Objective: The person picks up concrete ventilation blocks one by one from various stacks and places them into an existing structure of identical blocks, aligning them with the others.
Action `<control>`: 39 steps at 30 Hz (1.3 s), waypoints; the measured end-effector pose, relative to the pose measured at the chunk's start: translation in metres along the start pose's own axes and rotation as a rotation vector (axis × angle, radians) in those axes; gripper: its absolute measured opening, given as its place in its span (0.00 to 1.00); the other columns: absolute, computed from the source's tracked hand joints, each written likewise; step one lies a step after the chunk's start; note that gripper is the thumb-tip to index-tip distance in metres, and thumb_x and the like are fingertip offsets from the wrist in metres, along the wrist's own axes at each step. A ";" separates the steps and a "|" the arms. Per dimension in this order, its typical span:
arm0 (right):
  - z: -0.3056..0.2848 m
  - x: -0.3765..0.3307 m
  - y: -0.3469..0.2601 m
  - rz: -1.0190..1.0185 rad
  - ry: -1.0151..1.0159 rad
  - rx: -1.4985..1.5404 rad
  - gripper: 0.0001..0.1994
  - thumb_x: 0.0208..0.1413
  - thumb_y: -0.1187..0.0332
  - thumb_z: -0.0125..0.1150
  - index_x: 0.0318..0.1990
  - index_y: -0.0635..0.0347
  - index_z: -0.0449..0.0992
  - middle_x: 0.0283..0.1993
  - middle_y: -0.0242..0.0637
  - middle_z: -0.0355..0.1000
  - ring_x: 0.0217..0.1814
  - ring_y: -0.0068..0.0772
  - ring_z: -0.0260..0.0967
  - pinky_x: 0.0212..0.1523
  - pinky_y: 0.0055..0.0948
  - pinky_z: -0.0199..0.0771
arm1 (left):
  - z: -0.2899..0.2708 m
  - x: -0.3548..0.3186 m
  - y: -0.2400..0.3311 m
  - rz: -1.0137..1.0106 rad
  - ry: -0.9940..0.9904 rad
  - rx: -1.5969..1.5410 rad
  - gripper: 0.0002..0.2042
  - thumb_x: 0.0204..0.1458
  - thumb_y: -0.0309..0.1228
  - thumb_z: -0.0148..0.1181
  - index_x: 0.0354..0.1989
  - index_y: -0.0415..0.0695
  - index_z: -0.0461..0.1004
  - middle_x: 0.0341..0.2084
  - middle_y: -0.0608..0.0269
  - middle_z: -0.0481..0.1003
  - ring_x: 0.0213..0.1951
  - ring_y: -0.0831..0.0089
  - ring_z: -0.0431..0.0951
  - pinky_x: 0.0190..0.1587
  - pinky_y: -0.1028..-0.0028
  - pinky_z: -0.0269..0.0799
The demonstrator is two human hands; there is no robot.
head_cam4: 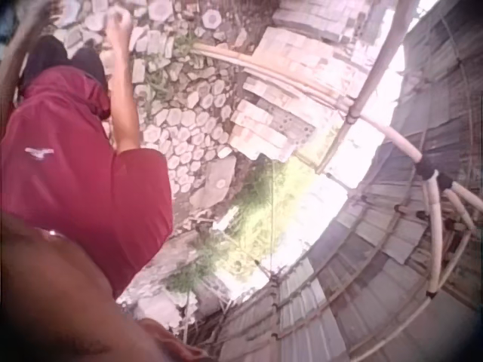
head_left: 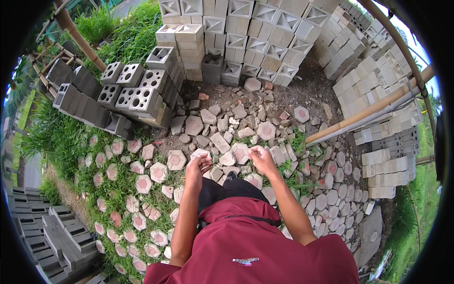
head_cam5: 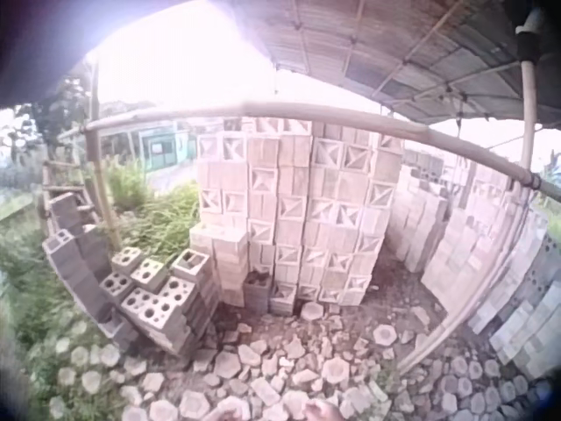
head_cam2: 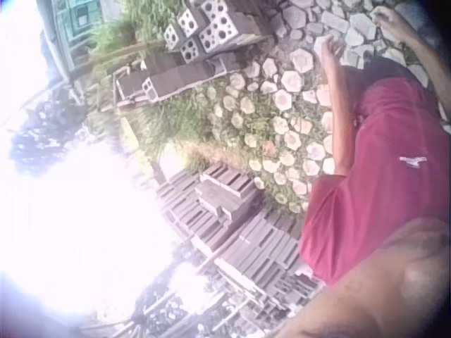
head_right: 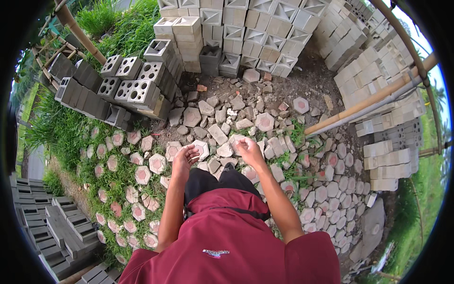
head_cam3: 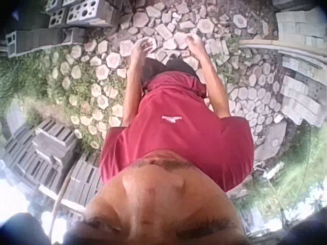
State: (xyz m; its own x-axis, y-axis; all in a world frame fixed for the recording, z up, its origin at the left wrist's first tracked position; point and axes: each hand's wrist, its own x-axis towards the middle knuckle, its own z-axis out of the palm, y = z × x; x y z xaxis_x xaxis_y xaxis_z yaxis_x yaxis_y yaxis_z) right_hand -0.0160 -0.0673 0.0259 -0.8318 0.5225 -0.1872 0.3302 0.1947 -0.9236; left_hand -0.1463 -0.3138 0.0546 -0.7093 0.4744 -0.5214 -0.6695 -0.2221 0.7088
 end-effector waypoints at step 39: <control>0.050 0.624 0.122 0.473 -0.083 0.147 0.12 0.56 0.65 0.61 0.30 0.66 0.72 0.23 0.31 0.72 0.26 0.16 0.66 0.29 0.19 0.66 | 0.123 0.634 0.016 -0.364 0.291 -0.138 0.15 0.62 0.39 0.45 0.46 0.39 0.68 0.35 0.60 0.75 0.38 0.73 0.75 0.43 0.73 0.71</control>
State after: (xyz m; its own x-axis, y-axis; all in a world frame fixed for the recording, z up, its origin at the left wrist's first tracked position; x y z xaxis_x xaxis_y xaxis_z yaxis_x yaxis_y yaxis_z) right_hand -0.5172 0.2412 -0.2202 -0.6414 0.4559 -0.6171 0.6180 -0.1697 -0.7677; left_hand -0.5795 0.0881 -0.2065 -0.4431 0.2889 -0.8487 -0.8945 -0.2060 0.3969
